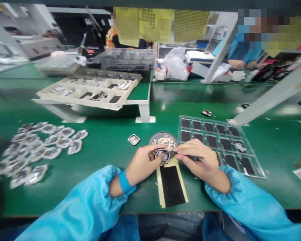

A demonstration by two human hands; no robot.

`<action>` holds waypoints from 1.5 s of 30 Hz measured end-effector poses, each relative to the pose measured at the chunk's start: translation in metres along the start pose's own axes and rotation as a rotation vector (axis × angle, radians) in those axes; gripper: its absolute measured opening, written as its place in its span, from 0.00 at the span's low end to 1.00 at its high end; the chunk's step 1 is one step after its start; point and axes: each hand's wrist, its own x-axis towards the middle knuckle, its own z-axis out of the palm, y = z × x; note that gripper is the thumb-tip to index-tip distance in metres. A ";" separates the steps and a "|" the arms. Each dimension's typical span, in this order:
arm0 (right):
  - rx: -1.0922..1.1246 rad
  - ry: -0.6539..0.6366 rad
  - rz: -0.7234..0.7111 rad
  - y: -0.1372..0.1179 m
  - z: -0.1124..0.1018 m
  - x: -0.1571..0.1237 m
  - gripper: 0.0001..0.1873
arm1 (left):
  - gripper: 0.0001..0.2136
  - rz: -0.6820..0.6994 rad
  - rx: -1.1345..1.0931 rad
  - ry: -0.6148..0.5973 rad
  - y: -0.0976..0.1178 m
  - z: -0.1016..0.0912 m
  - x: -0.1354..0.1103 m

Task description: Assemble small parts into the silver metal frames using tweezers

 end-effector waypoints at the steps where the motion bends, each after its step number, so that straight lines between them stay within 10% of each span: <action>1: 0.040 0.023 0.014 -0.001 0.000 0.000 0.08 | 0.15 -0.007 0.005 -0.006 0.000 0.000 0.000; 5: 0.152 0.318 0.138 -0.003 -0.024 0.002 0.09 | 0.14 -0.040 -0.041 -0.025 -0.003 -0.002 0.003; 8: -0.187 0.545 0.306 -0.004 -0.079 -0.001 0.16 | 0.14 -0.046 -0.118 -0.058 -0.005 -0.003 0.006; 13: -0.922 -0.050 0.929 0.023 -0.172 -0.036 0.18 | 0.15 -0.101 -0.173 -0.062 -0.001 -0.004 0.004; 17: -0.940 -0.213 1.043 0.049 -0.190 -0.061 0.12 | 0.20 -0.184 -0.146 -0.097 0.006 -0.004 0.002; 32: -0.894 -0.124 0.997 0.038 -0.186 -0.016 0.10 | 0.19 -0.118 -0.217 -0.098 0.014 -0.008 0.002; 45: 0.282 -0.196 0.724 0.002 -0.021 0.044 0.07 | 0.18 -0.067 -0.478 0.084 0.007 -0.012 0.004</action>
